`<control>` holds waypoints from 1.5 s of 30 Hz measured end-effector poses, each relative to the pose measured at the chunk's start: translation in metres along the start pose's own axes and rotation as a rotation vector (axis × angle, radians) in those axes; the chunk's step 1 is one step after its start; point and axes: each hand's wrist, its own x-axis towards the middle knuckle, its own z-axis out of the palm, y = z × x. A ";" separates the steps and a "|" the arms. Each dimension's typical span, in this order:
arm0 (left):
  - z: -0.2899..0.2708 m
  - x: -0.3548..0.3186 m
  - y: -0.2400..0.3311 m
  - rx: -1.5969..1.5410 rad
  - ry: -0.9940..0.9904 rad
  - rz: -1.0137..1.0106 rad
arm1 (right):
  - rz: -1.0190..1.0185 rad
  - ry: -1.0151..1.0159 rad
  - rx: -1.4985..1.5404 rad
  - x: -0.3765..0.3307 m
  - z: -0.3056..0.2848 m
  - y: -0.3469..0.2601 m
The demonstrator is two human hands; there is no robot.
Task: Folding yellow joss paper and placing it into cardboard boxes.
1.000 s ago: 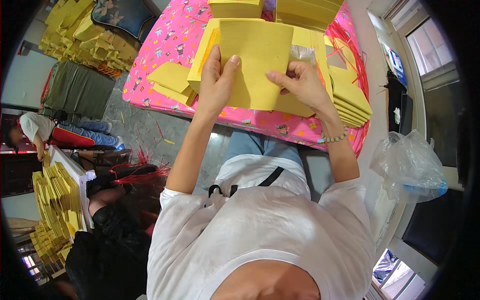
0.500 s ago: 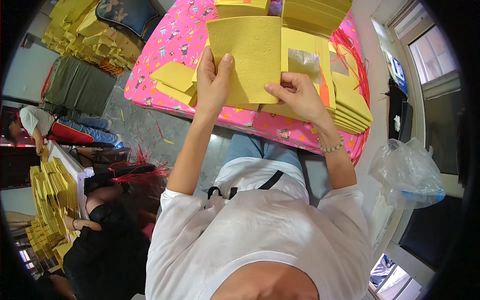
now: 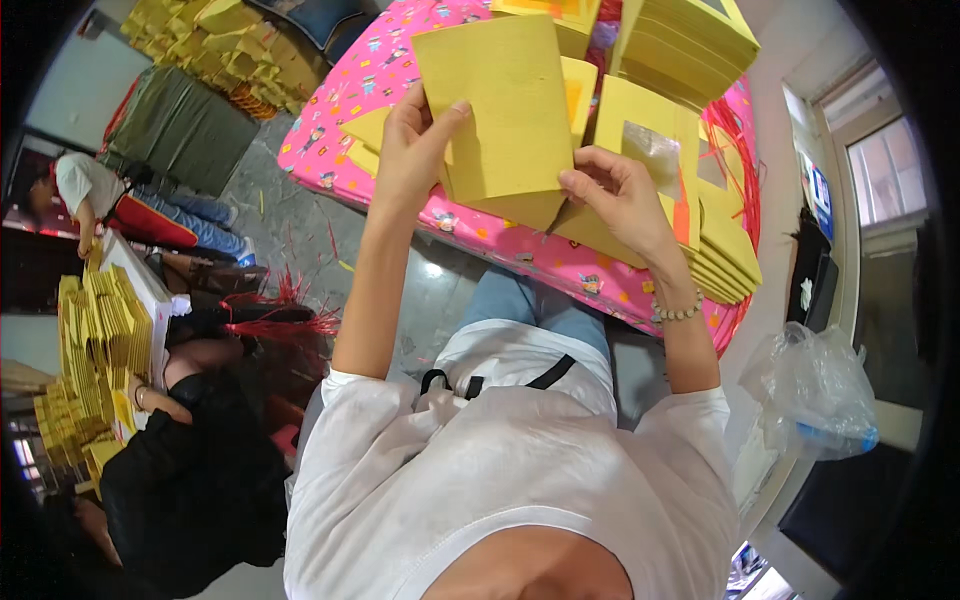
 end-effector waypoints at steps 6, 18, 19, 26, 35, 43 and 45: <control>-0.066 0.031 -0.006 -0.236 0.168 -0.064 | -0.333 0.185 -0.584 0.007 0.014 -0.002; -0.142 0.042 -0.114 -0.241 0.379 -0.412 | -0.255 0.151 -0.756 0.009 0.026 0.004; -0.145 0.037 -0.121 -0.247 0.391 -0.404 | -0.257 0.142 -0.757 0.010 0.027 0.005; -0.151 0.012 -0.156 -0.273 0.463 -0.453 | -0.309 0.183 -0.766 0.009 0.029 0.008; -0.151 0.005 -0.176 -0.190 0.534 -0.410 | -0.386 0.197 -0.816 0.011 0.026 0.012; -0.148 0.003 -0.186 0.146 0.575 -0.316 | -0.368 0.198 -0.784 0.010 0.027 0.013; -0.147 0.004 -0.187 0.182 0.582 -0.312 | -0.372 0.193 -0.785 0.010 0.027 0.012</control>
